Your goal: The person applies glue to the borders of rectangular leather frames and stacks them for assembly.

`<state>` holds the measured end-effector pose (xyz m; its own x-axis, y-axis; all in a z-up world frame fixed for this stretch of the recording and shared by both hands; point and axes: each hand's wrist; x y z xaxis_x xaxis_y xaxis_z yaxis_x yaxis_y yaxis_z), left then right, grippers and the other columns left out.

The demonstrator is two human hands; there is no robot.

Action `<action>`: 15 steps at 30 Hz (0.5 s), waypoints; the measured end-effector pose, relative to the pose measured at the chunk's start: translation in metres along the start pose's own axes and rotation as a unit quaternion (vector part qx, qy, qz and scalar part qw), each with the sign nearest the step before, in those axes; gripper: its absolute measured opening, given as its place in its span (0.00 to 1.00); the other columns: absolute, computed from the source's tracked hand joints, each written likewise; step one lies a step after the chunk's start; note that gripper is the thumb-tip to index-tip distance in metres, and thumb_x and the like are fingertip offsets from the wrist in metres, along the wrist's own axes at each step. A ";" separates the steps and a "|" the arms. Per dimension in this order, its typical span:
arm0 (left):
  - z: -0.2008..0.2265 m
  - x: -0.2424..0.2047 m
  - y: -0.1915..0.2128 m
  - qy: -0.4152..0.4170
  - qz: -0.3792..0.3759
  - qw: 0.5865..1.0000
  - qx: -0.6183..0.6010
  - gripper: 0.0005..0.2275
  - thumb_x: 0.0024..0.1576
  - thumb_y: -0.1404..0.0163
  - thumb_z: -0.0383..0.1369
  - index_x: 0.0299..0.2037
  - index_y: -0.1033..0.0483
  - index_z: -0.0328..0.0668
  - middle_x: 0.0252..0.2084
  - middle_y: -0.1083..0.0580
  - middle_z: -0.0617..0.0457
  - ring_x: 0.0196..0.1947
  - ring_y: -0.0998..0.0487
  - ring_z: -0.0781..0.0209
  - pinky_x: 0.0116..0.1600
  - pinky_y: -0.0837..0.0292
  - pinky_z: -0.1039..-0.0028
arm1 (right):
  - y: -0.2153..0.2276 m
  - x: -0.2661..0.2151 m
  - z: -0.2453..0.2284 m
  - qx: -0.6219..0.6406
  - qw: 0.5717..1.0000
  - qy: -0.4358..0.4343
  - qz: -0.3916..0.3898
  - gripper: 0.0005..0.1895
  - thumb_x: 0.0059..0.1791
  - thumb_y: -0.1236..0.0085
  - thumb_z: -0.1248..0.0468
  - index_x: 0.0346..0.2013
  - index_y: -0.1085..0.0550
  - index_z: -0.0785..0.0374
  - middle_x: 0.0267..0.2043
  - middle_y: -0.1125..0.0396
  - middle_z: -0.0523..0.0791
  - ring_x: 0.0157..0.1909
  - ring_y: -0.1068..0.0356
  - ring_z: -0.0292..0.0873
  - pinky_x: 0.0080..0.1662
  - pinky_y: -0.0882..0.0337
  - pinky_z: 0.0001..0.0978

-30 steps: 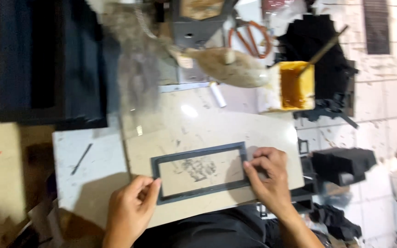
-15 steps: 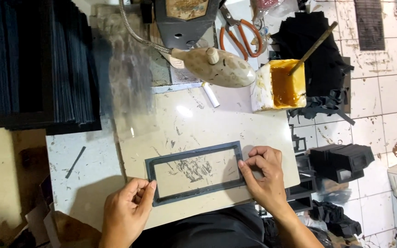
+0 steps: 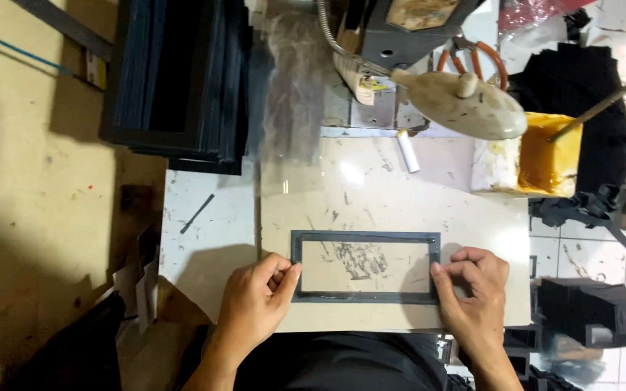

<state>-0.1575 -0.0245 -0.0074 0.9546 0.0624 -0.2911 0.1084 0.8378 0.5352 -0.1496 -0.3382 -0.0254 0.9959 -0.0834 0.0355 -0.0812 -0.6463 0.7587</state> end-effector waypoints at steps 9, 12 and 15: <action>-0.010 0.000 -0.006 0.003 -0.013 1.000 0.026 0.08 0.57 0.42 0.32 0.27 0.24 0.40 0.19 0.22 0.54 0.15 0.22 0.69 0.20 0.27 0.77 | -0.003 -0.001 0.004 -0.016 1.000 0.002 0.004 0.08 0.46 0.33 0.64 0.28 0.22 0.66 0.44 0.34 0.46 0.54 0.43 0.48 0.53 0.39 0.39; -0.007 0.001 -0.005 -0.002 -0.009 1.000 0.027 0.08 0.57 0.43 0.32 0.27 0.24 0.41 0.19 0.22 0.55 0.15 0.22 0.69 0.20 0.28 0.77 | -0.003 -0.001 0.004 -0.017 1.000 0.004 0.007 0.08 0.45 0.33 0.64 0.28 0.22 0.66 0.44 0.33 0.46 0.54 0.43 0.48 0.53 0.39 0.39; -0.001 0.002 -0.003 0.012 -0.008 0.999 0.034 0.09 0.56 0.42 0.32 0.26 0.25 0.40 0.17 0.22 0.55 0.14 0.22 0.69 0.20 0.29 0.76 | -0.004 -0.001 0.006 -0.017 1.000 0.005 0.007 0.08 0.45 0.33 0.64 0.27 0.22 0.65 0.44 0.33 0.46 0.54 0.43 0.48 0.52 0.38 0.39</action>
<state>-0.1566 -0.0260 -0.0101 0.9460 0.0617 -0.3184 0.1437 0.8002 0.5822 -0.1504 -0.3401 -0.0320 0.9951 -0.0841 0.0528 -0.0937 -0.6192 0.7796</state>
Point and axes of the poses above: each hand's wrist, its own x-axis towards the middle knuckle, its own y-axis out of the back of the hand, z = x × y
